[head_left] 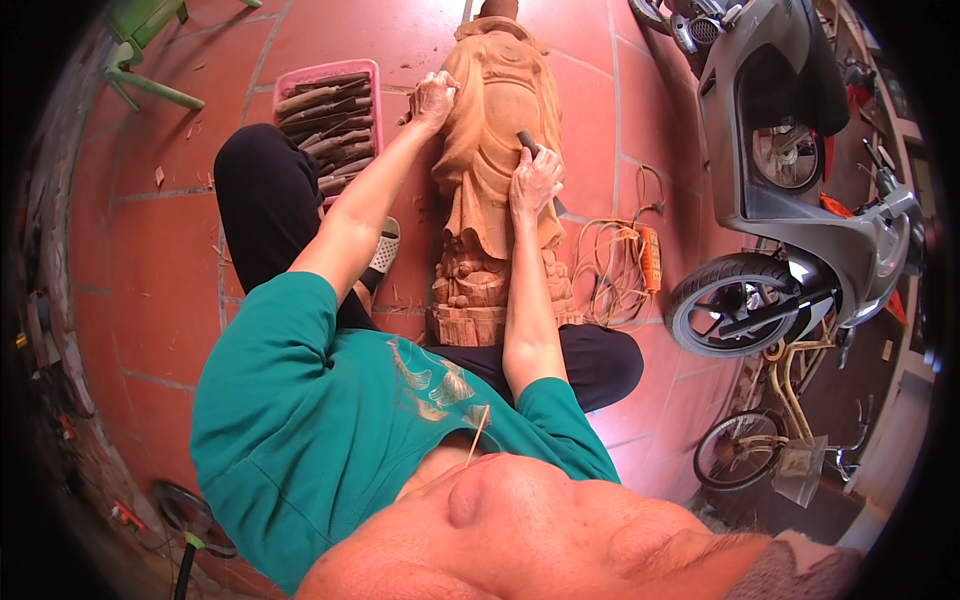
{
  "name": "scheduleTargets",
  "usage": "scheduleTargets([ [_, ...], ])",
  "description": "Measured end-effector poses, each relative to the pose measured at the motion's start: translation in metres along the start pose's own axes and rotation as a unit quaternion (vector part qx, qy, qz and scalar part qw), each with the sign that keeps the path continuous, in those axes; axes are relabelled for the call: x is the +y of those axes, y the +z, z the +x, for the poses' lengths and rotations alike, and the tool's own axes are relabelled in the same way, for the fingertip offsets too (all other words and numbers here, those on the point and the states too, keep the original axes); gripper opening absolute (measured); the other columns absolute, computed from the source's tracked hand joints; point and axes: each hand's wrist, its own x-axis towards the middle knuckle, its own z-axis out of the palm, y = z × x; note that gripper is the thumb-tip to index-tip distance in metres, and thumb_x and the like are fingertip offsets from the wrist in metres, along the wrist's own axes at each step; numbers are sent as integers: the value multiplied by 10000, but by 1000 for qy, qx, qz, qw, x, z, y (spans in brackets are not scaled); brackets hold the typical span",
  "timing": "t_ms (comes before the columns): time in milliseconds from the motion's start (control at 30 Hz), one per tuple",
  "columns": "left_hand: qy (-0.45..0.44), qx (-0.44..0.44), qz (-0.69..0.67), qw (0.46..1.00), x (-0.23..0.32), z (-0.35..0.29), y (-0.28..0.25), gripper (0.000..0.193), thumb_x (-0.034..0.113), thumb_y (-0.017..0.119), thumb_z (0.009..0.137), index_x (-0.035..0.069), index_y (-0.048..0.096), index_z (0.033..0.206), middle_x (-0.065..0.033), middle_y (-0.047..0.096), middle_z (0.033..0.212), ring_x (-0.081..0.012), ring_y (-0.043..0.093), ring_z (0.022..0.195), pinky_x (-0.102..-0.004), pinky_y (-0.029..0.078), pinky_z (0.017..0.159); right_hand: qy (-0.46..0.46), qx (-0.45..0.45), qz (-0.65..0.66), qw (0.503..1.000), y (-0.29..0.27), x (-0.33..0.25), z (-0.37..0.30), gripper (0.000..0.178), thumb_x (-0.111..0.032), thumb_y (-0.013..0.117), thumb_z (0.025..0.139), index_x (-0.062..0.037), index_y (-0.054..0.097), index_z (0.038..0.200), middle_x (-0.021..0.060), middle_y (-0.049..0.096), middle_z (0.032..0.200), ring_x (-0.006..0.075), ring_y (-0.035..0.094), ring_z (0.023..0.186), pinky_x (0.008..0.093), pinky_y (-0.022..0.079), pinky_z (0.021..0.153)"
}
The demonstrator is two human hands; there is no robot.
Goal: The person sits on the floor and carves a wooden sculpture using a chisel and mallet. They repeatedly strike the chisel to shape the wood and occasionally wipe away wood shavings with their hand.
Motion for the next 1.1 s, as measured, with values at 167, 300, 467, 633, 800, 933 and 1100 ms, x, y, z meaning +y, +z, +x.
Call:
scheduleTargets([
  [167, -7, -10, 29, 1000, 5, -31, 6, 56, 173, 644, 872, 124, 634, 896, -154, 613, 928, -378, 636, 846, -492, 510, 705, 3, -3, -5, 1000, 1, 8, -1, 314, -338, 578, 950, -108, 590, 1164, 55, 578, 1168, 289, 518, 1163, 515, 431, 893],
  [300, 16, -93, 124, 988, -32, -54, 2, 86, 153, 644, 835, 95, 653, 898, -158, 636, 916, -384, 644, 855, -482, 511, 711, -5, 12, -3, 1000, 1, 6, 1, 305, -344, 578, 949, -122, 588, 1158, 36, 569, 1150, 261, 538, 1123, 505, 422, 883],
  [467, -61, -76, 31, 995, -63, -71, 5, 110, 143, 627, 810, 91, 690, 884, -173, 681, 894, -370, 667, 863, -464, 520, 744, -18, 22, -33, 999, 5, 7, 0, 307, -347, 575, 950, -124, 585, 1161, 26, 567, 1135, 251, 555, 1090, 499, 430, 847],
  [633, -99, 10, 0, 995, -5, -22, 2, 73, 161, 645, 815, 118, 700, 836, -148, 691, 847, -344, 681, 802, -448, 527, 715, 18, -4, 6, 1000, 3, 17, 1, 301, -337, 583, 950, -113, 597, 1150, 44, 578, 1172, 292, 511, 1179, 550, 413, 909],
  [800, -200, 17, -75, 977, -35, -37, 2, 136, 228, 683, 824, 104, 721, 865, -131, 718, 833, -291, 701, 794, -398, 529, 715, 6, -6, 7, 1000, 7, 7, 0, 310, -350, 578, 953, -121, 595, 1160, 33, 574, 1165, 269, 516, 1174, 520, 411, 906],
  [933, -194, 28, -103, 975, -14, -43, -2, 146, 228, 699, 813, 90, 724, 852, -114, 716, 812, -286, 696, 759, -398, 524, 703, 4, 1, -29, 1000, 7, 14, 0, 309, -356, 571, 951, -137, 588, 1169, 23, 562, 1155, 240, 531, 1137, 469, 413, 889],
  [1100, -139, 24, -102, 985, 2, -23, 1, 144, 211, 706, 794, 85, 716, 864, -113, 686, 782, -285, 674, 767, -420, 515, 689, 13, -3, -11, 1000, 4, 8, 0, 311, -356, 574, 949, -137, 587, 1169, 23, 561, 1154, 237, 535, 1124, 471, 417, 882],
])
